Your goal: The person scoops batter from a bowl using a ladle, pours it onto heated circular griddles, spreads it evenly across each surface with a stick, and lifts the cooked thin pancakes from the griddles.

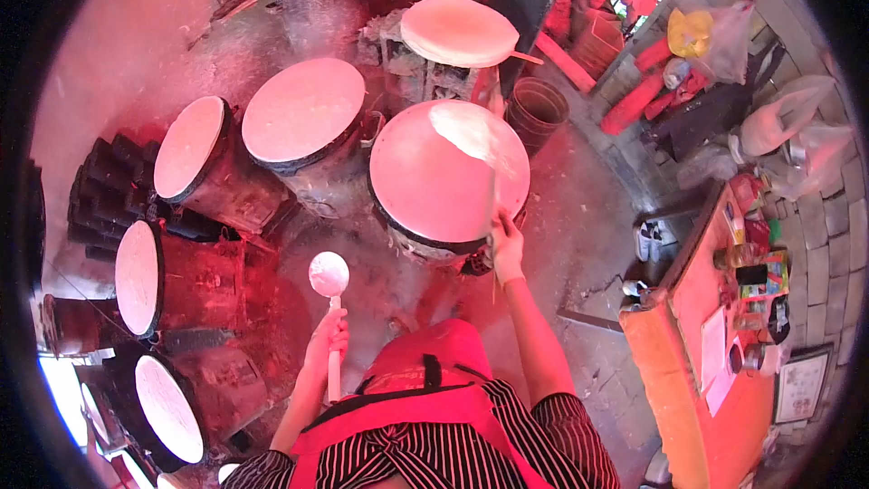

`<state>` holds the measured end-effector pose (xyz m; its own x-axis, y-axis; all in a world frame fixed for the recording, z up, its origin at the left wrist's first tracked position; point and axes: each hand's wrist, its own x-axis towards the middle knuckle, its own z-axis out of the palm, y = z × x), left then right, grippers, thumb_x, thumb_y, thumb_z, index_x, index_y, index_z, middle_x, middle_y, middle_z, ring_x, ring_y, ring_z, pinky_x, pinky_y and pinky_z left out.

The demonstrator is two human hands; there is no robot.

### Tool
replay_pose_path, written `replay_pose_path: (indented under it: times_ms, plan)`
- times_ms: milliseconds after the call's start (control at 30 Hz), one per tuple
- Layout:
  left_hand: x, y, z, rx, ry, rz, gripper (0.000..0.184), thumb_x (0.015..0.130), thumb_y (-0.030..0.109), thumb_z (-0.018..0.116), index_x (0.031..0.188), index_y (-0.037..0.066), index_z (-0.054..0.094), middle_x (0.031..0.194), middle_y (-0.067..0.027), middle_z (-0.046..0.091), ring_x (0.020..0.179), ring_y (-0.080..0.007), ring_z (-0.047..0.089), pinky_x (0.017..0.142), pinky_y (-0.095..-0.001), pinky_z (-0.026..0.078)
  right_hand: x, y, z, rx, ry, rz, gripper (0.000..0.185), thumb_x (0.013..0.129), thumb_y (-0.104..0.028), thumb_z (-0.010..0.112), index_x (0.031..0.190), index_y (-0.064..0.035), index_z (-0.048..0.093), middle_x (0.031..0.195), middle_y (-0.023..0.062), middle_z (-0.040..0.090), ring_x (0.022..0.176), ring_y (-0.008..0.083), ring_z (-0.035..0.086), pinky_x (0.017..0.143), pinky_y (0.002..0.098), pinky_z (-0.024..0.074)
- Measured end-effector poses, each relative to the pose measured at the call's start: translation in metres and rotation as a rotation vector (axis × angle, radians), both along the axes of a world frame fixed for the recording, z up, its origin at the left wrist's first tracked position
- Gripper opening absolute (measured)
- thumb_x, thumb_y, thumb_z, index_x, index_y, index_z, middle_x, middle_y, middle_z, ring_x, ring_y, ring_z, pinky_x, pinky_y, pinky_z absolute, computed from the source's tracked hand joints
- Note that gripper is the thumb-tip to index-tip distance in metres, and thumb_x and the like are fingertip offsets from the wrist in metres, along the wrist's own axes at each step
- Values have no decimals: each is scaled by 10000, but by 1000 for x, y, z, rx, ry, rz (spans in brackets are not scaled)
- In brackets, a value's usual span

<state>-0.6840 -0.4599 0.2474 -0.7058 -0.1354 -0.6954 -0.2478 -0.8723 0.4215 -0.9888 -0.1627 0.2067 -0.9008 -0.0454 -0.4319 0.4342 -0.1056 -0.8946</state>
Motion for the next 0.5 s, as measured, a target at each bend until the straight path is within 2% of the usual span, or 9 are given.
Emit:
replay_pose_path:
  times_ms: [133,233,300,333,367,400,433,500]
  plan:
    - [-1,24,-23,22,-32,54,107,930,53,662,1018,75,604,723,62,471,507,-12,380,414,-152,293,-43,-43,1,-8,-43,191,416,986,-345,569,1398,-329,506,548,-69,382,370,82,301,357,276,239]
    - [-2,50,-39,70,-49,180,83,937,84,666,985,95,599,705,70,457,500,-11,369,417,-158,296,-37,-48,44,53,-91,361,421,1000,-326,558,1416,-293,501,543,-81,332,376,72,284,365,264,223]
    - [-7,71,-32,30,-102,260,88,944,107,667,969,111,583,698,73,443,504,-10,366,418,-160,293,-22,-22,83,-4,-125,504,409,1005,-292,564,1408,-233,529,537,-81,328,379,63,298,363,251,220]
    - [-8,82,-28,9,-135,296,93,947,118,667,962,118,575,694,75,437,506,-10,364,419,-161,291,-20,2,100,-73,-137,594,419,1006,-284,560,1419,-232,514,550,-80,308,385,61,289,367,251,203]
    - [-8,91,-29,22,-126,344,103,949,131,668,957,122,566,693,74,431,509,-10,363,420,-161,292,-25,25,104,-22,-164,614,415,1004,-290,563,1412,-225,521,548,-75,336,382,66,293,366,252,196]
    - [-9,101,-32,36,-112,394,115,951,144,669,953,125,556,691,74,425,512,-11,362,421,-160,293,-33,46,94,29,-172,530,395,1005,-281,560,1393,-214,536,551,-65,383,380,72,310,363,252,201]
    - [-11,112,-34,50,-99,447,127,953,156,670,949,129,547,689,73,419,515,-11,361,422,-159,294,-54,67,53,132,-111,437,388,1006,-271,557,1390,-217,541,555,-54,423,386,77,338,361,256,212]
    - [-15,132,-26,70,-110,496,145,954,163,670,935,135,529,688,71,415,518,-12,362,423,-159,301,-81,83,42,105,-28,204,393,1009,-245,540,1401,-220,536,577,-46,451,400,78,365,365,259,226]
